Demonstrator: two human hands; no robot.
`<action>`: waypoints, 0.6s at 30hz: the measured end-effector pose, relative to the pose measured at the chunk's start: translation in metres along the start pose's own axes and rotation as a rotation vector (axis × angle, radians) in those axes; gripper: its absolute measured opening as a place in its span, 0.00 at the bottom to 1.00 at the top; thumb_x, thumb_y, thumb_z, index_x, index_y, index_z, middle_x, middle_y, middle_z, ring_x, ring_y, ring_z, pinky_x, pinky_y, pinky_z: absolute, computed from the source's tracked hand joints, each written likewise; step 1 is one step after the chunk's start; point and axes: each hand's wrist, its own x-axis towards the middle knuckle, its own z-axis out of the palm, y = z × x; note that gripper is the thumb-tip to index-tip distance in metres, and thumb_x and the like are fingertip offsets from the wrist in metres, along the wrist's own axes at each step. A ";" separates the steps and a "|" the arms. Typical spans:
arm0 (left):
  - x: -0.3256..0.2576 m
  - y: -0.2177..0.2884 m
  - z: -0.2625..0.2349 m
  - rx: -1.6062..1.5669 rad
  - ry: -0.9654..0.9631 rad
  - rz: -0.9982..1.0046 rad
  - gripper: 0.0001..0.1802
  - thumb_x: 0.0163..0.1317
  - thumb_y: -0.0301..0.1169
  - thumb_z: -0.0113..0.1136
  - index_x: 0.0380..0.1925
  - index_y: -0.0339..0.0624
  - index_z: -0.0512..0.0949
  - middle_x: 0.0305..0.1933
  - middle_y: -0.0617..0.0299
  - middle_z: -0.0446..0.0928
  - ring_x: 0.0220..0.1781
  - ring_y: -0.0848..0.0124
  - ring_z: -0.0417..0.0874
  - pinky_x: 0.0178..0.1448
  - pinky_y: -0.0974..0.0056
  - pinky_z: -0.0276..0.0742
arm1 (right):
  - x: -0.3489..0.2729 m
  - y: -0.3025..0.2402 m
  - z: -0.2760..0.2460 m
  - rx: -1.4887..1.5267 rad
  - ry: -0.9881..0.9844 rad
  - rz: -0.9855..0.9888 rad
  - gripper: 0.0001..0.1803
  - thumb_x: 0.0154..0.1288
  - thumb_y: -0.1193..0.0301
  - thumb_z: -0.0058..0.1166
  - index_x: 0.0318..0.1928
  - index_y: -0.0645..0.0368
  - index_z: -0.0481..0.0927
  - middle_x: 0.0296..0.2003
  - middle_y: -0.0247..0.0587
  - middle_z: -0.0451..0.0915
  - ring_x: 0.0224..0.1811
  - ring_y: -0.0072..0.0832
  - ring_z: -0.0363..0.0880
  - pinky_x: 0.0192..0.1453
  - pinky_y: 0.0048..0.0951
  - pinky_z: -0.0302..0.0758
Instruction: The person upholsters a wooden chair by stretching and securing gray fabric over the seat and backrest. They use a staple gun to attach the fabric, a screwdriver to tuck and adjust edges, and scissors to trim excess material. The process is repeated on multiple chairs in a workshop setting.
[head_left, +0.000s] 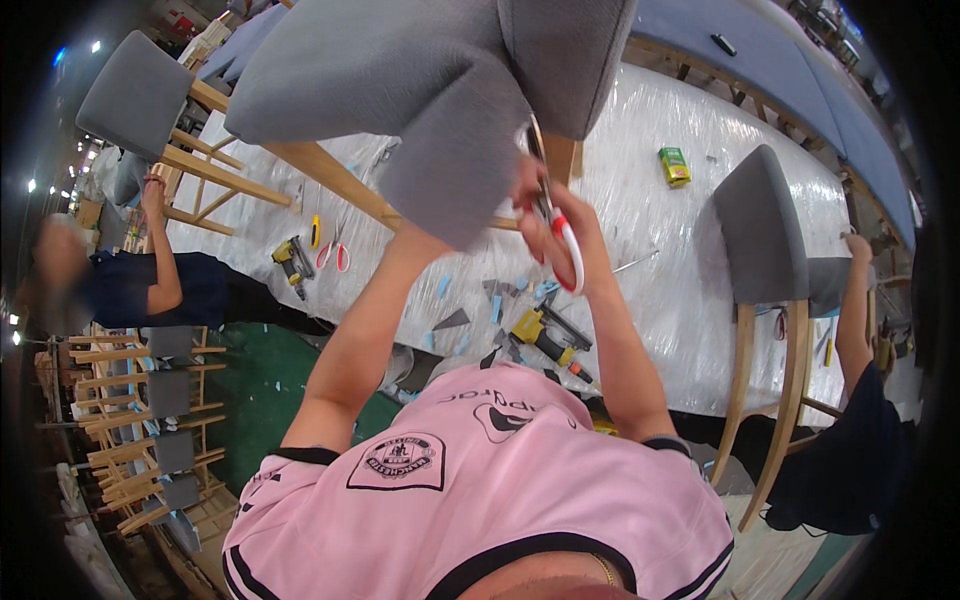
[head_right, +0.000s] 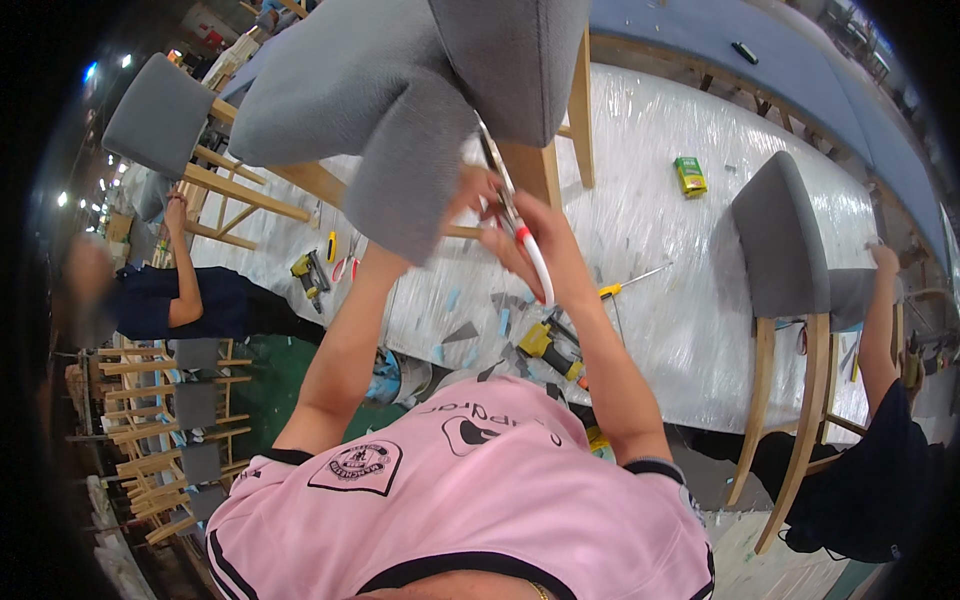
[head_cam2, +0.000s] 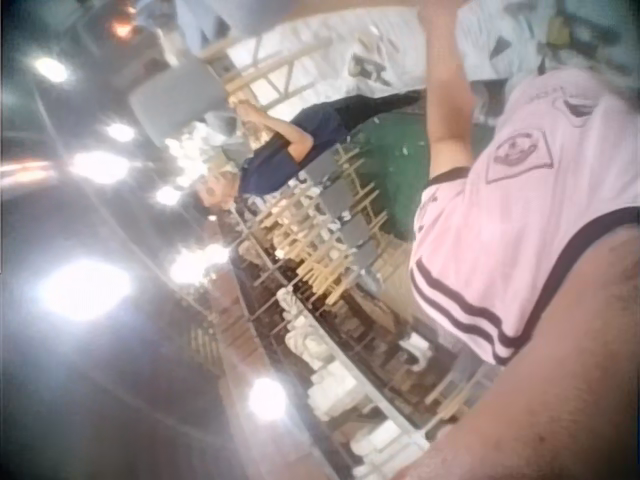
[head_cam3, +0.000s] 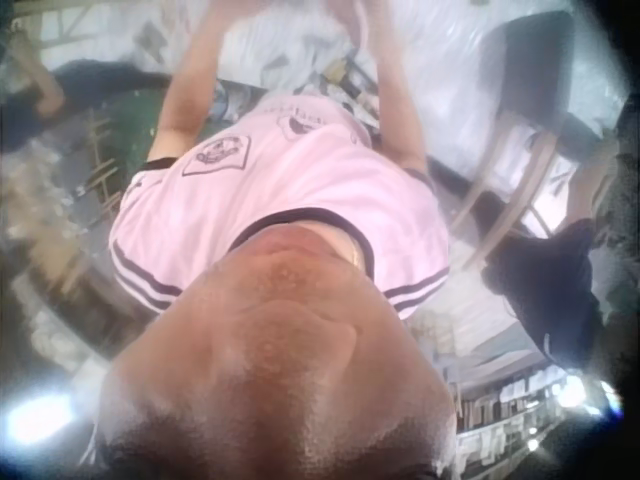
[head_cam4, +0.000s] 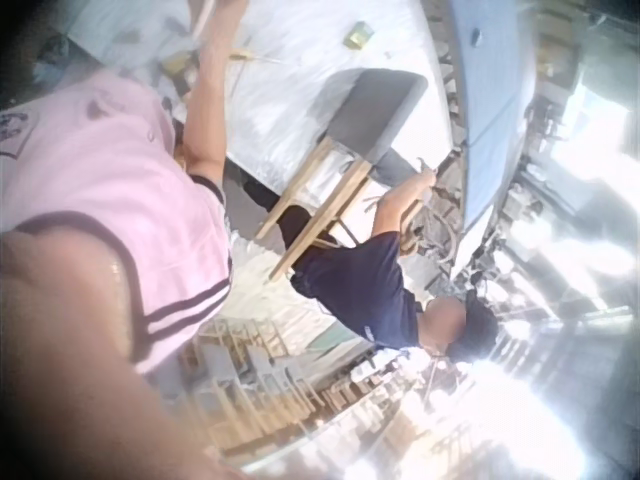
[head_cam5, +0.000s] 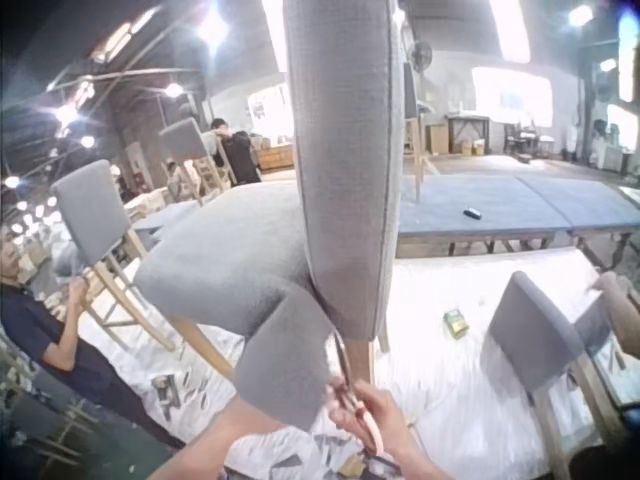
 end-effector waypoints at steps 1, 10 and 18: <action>-0.016 -0.024 0.003 0.219 -0.076 0.085 0.21 0.71 0.40 0.64 0.59 0.43 0.81 0.55 0.54 0.85 0.56 0.59 0.86 0.62 0.59 0.77 | -0.011 0.008 0.000 -0.049 0.042 -0.043 0.22 0.68 0.57 0.71 0.49 0.61 0.80 0.26 0.30 0.76 0.26 0.18 0.75 0.30 0.22 0.71; 0.012 0.063 -0.151 -0.002 -0.067 0.562 0.12 0.62 0.24 0.71 0.47 0.39 0.88 0.43 0.56 0.88 0.44 0.64 0.90 0.49 0.61 0.84 | -0.027 -0.020 0.054 0.057 0.604 -0.384 0.25 0.61 0.83 0.70 0.55 0.61 0.72 0.38 0.41 0.86 0.36 0.20 0.80 0.41 0.20 0.76; 0.129 0.135 -0.064 0.775 -0.767 1.030 0.19 0.53 0.37 0.77 0.43 0.39 0.89 0.41 0.55 0.87 0.41 0.55 0.87 0.48 0.53 0.82 | -0.059 -0.013 0.017 -0.158 0.820 -0.139 0.16 0.70 0.73 0.66 0.55 0.60 0.80 0.31 0.30 0.79 0.30 0.15 0.79 0.33 0.19 0.74</action>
